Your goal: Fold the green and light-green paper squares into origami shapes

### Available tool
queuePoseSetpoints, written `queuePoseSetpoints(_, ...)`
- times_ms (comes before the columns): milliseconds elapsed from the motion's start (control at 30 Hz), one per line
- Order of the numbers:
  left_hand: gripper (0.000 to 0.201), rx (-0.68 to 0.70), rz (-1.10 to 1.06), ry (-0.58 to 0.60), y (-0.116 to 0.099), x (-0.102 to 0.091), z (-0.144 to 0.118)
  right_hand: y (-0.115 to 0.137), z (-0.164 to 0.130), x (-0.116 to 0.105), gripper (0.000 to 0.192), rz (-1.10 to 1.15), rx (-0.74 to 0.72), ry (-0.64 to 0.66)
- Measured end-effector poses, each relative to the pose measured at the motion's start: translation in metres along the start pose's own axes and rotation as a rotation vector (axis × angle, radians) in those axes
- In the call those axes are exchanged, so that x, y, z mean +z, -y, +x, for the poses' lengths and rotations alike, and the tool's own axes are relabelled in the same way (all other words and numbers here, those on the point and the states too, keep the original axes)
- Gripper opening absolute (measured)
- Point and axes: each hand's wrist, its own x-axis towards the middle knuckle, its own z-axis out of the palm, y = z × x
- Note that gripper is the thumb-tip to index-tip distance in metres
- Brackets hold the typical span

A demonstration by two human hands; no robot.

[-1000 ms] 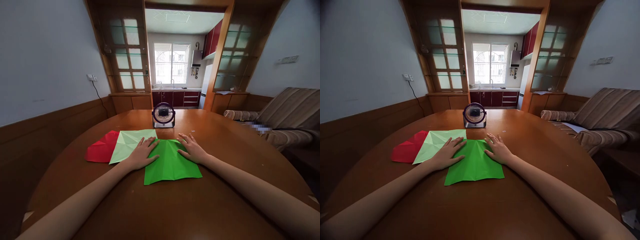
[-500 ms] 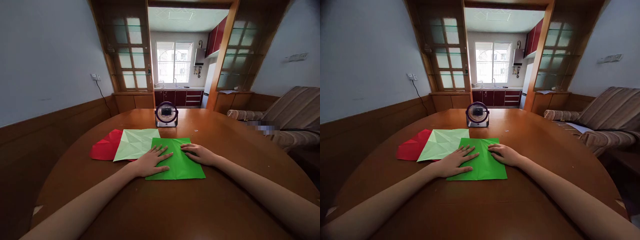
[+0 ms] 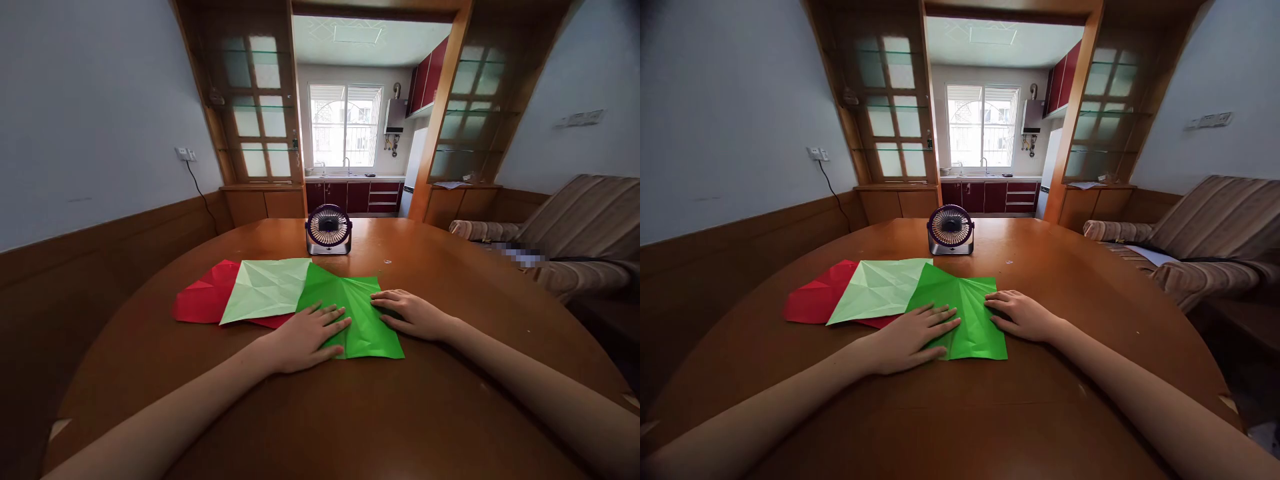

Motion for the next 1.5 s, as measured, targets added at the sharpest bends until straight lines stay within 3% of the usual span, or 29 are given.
queuePoseSetpoints(133,0.083,0.016,-0.023,-0.032,-0.002,0.001,-0.001,0.006,0.002,0.000,0.038,-0.108,-0.020,-0.019)
queuePoseSetpoints(267,0.068,0.024,0.070,-0.111,0.003,0.003,0.000,0.010,0.002,-0.002,0.032,-0.158,-0.036,-0.043)
queuePoseSetpoints(400,0.046,0.147,0.165,-0.198,0.010,0.004,0.000,0.010,0.002,-0.003,0.031,-0.187,-0.030,-0.057)
queuePoseSetpoints(567,0.037,0.227,0.302,-0.208,0.023,0.006,0.001,0.004,-0.001,0.000,0.029,-0.056,-0.075,-0.071)
queuePoseSetpoints(700,0.037,0.187,0.321,-0.209,0.025,0.007,0.000,0.001,-0.002,0.001,0.034,0.044,-0.056,0.001)
queuePoseSetpoints(900,0.036,0.032,0.253,-0.182,0.020,0.004,0.000,0.009,0.000,-0.002,0.036,0.094,-0.102,-0.017)
queuePoseSetpoints(1100,0.038,0.018,0.212,-0.150,0.023,0.004,-0.001,0.012,0.001,-0.011,0.038,0.299,-0.111,-0.011)
queuePoseSetpoints(1267,0.038,0.055,0.064,-0.198,0.029,0.004,-0.003,-0.006,-0.005,-0.016,0.042,0.509,0.044,-0.072)
queuePoseSetpoints(1400,0.034,0.051,-0.103,-0.240,0.030,0.001,-0.004,-0.017,-0.011,-0.016,0.056,0.770,0.217,0.024)
queuePoseSetpoints(1500,0.038,-0.020,-0.242,-0.266,0.029,0.001,-0.004,-0.021,-0.014,-0.017,0.058,1.034,0.328,0.011)
